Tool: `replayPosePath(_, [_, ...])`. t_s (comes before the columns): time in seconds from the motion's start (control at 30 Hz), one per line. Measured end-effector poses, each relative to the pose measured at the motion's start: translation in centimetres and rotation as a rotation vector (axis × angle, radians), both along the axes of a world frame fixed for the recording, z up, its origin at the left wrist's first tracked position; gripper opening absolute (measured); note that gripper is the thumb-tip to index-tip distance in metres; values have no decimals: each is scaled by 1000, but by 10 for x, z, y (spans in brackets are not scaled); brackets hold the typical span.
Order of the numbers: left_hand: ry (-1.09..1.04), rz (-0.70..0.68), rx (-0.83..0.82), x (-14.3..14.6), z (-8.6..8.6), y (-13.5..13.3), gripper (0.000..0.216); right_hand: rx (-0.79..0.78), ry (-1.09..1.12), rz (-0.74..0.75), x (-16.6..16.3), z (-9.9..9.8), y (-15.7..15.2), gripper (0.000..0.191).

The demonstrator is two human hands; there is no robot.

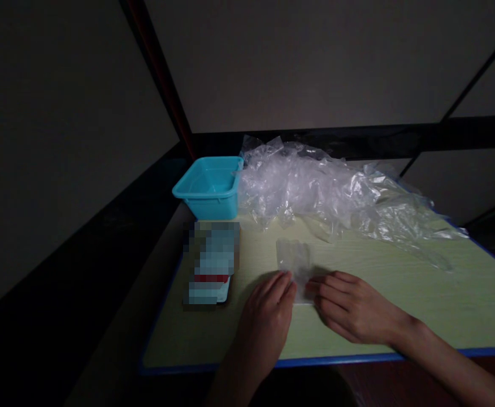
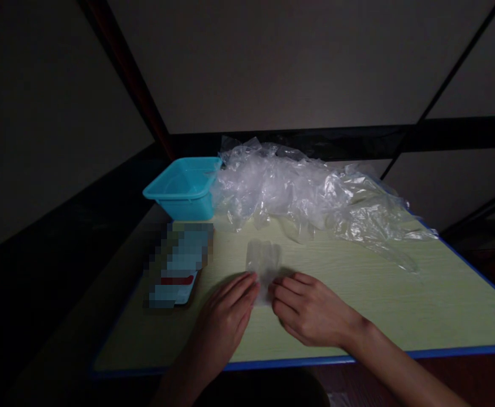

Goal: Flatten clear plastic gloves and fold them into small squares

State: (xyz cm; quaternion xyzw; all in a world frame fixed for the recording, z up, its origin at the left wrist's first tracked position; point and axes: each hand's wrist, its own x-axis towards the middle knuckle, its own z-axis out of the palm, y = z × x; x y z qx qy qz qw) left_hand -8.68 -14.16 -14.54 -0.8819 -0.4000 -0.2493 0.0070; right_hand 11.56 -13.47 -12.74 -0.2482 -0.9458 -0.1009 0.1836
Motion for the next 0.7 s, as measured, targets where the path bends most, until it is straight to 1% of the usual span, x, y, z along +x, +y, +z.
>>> replayPosePath(0.1, [6,-1,-12,0,0,0,29,-65,-6,-5,0,1,-1,14])
replayPosePath(0.2, [7,3,-5,-1,1,-1,28,-101,20,-22,-1,2,0,17])
replayPosePath(0.53, [26,2,-27,0,8,-2,27,-134,30,-75,-1,-1,2,20])
replayPosePath(0.7, [15,-1,-32,0,8,-3,27,-128,40,-84,1,-2,1,23])
